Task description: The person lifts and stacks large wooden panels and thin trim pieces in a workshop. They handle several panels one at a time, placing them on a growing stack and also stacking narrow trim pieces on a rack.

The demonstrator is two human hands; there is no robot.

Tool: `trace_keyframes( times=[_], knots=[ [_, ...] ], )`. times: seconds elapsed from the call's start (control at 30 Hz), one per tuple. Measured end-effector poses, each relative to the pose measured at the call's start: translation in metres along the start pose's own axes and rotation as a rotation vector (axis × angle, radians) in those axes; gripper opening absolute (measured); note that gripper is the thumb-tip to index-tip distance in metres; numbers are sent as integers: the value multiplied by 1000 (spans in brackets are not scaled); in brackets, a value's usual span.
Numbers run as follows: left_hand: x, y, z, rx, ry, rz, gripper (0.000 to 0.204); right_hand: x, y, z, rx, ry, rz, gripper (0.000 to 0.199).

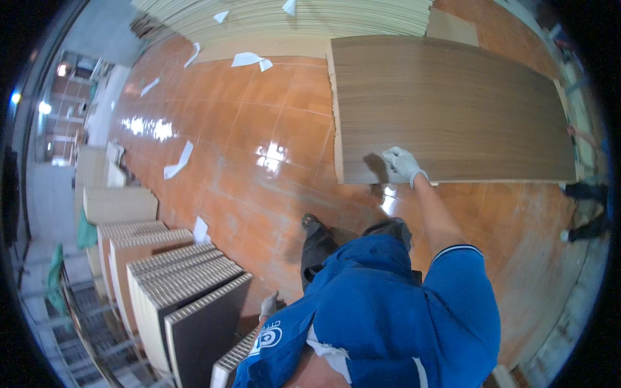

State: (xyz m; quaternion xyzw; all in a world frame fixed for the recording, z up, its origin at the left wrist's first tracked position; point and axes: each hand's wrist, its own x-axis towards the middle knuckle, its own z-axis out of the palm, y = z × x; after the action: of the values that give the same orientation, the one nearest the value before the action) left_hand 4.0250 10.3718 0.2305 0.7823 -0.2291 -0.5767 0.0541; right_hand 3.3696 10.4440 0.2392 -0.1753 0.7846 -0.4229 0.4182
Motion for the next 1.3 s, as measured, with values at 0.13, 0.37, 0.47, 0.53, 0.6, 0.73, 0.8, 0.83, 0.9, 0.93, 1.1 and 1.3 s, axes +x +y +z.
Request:
trace_keyframes(
  times=[0.13,0.37,0.47,0.53,0.6,0.73,0.8,0.83,0.9,0.93,1.1,1.3],
  knots=[
    [88,223,-12,-29,-446,256,13,-7,5,83,145,117,140,29],
    [53,567,223,423,-552,694,21,-17,17,187,614,240,351,31],
    [27,632,338,451,-724,726,28,17,27,211,856,350,492,24],
    [21,658,401,506,-825,738,30,59,30,226,979,380,554,24],
    [26,679,448,572,-872,633,34,102,23,243,1038,416,485,24],
    [60,710,515,644,-818,452,47,178,-19,243,1301,440,529,19],
    [80,727,550,652,-760,365,47,214,-50,240,1439,495,536,19],
    [91,736,570,665,-726,329,49,231,-63,238,1599,480,543,21],
    [115,757,614,678,-682,253,53,263,-84,239,1714,505,450,22],
    [127,769,643,678,-673,213,56,280,-92,239,1786,526,385,22],
    [198,817,805,725,-678,130,63,395,-109,253,2134,876,530,33],
    [296,838,984,770,-577,188,76,548,-71,251,2481,1307,483,51]
  ],
)
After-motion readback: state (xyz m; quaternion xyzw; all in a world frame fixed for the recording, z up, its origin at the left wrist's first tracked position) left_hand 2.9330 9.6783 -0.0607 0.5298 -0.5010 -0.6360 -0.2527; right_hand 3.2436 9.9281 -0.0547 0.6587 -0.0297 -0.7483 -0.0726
